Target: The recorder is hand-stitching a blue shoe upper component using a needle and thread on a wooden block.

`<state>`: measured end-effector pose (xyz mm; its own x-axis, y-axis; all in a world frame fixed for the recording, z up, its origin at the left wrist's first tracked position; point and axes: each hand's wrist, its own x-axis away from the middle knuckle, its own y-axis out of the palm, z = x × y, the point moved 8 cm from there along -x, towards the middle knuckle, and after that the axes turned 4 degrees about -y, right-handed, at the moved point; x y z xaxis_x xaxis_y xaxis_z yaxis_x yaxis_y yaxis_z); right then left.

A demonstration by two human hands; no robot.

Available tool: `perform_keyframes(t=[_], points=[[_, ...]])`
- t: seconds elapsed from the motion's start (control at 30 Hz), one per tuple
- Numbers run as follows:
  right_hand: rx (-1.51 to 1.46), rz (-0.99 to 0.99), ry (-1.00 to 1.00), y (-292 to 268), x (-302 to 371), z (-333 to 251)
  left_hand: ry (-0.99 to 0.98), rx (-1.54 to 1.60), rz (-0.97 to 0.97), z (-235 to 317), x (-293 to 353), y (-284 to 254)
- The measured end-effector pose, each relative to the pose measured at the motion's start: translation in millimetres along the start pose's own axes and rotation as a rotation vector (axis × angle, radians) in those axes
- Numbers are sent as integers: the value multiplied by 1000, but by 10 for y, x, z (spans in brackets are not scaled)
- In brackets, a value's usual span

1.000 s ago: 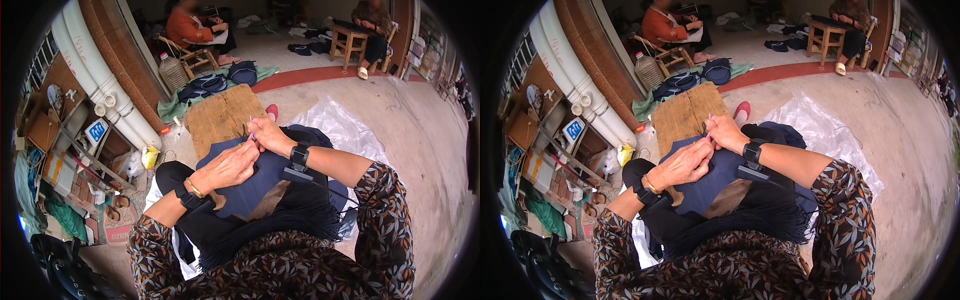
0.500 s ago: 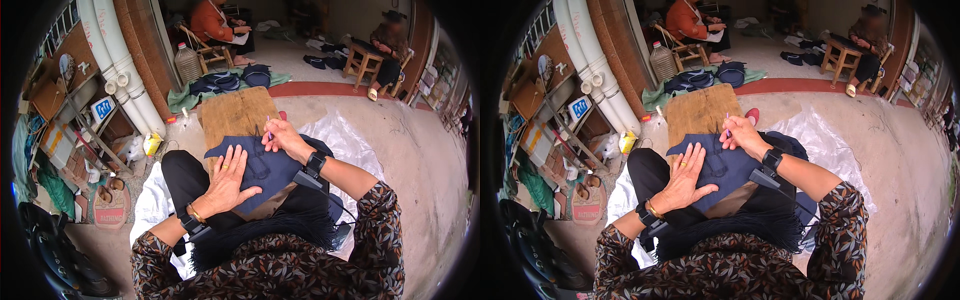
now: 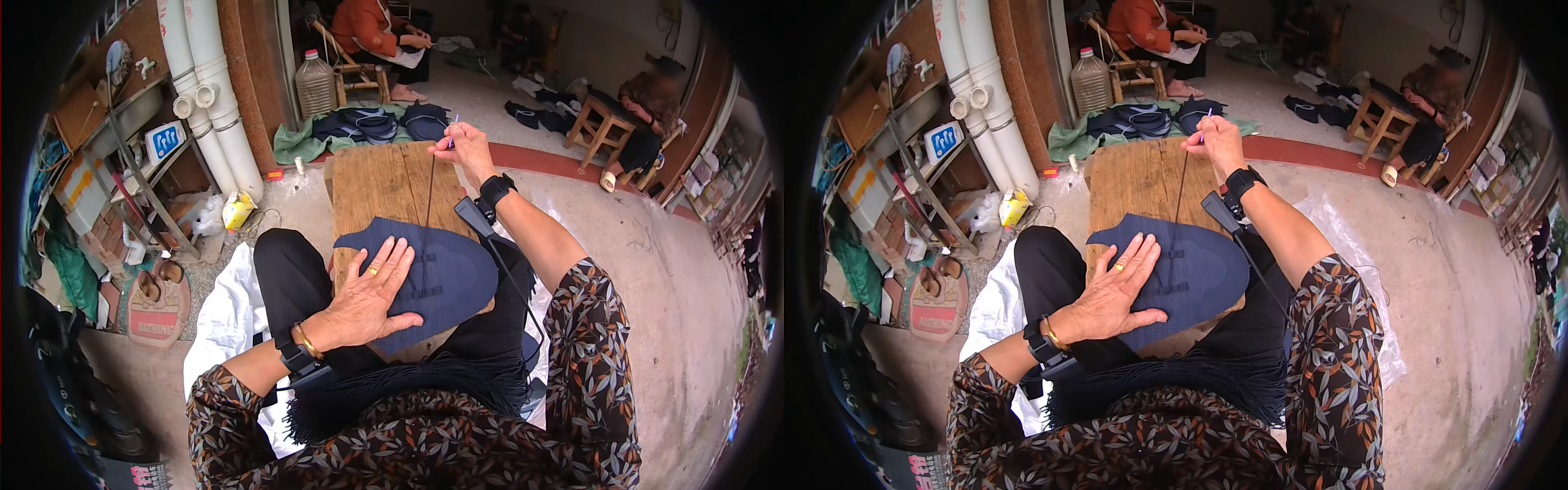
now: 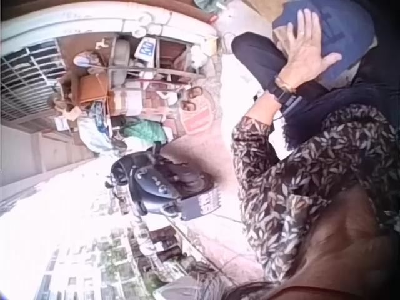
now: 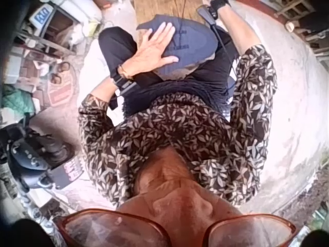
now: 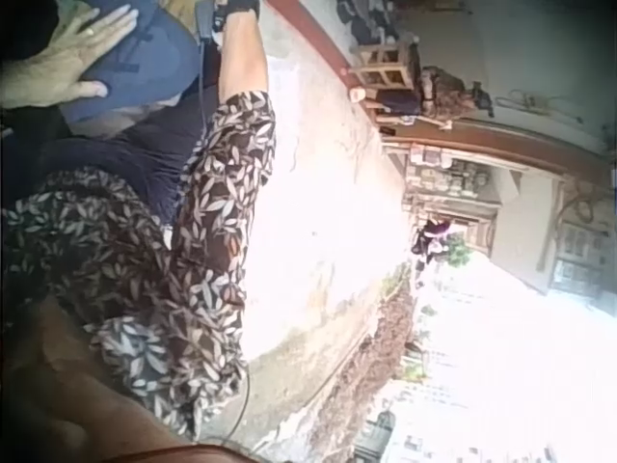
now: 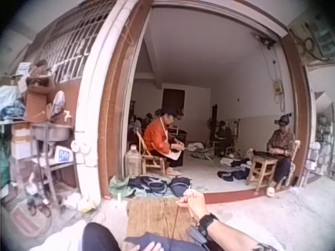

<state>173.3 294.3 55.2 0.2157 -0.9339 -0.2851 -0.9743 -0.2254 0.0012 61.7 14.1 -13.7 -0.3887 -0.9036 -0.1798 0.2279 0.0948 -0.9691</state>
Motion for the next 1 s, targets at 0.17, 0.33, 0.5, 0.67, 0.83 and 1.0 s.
perform_keyframes(t=[0.17,0.33,0.5,0.67,0.83,1.0], points=[[-11,-352,2,293,751,-288,-3,168,78,-59,26,-94],[253,-410,-2,0,1585,-388,-172,29,85,-273,-11,-30],[285,-292,-102,-492,1612,-478,-194,18,113,-356,-104,-105],[442,-309,-309,-636,1671,-566,-76,55,163,-94,-215,-230],[126,-157,-162,-1012,1501,-532,-48,116,60,42,-266,-166],[145,-150,-92,-1179,1628,-435,23,76,35,44,-254,-164]])
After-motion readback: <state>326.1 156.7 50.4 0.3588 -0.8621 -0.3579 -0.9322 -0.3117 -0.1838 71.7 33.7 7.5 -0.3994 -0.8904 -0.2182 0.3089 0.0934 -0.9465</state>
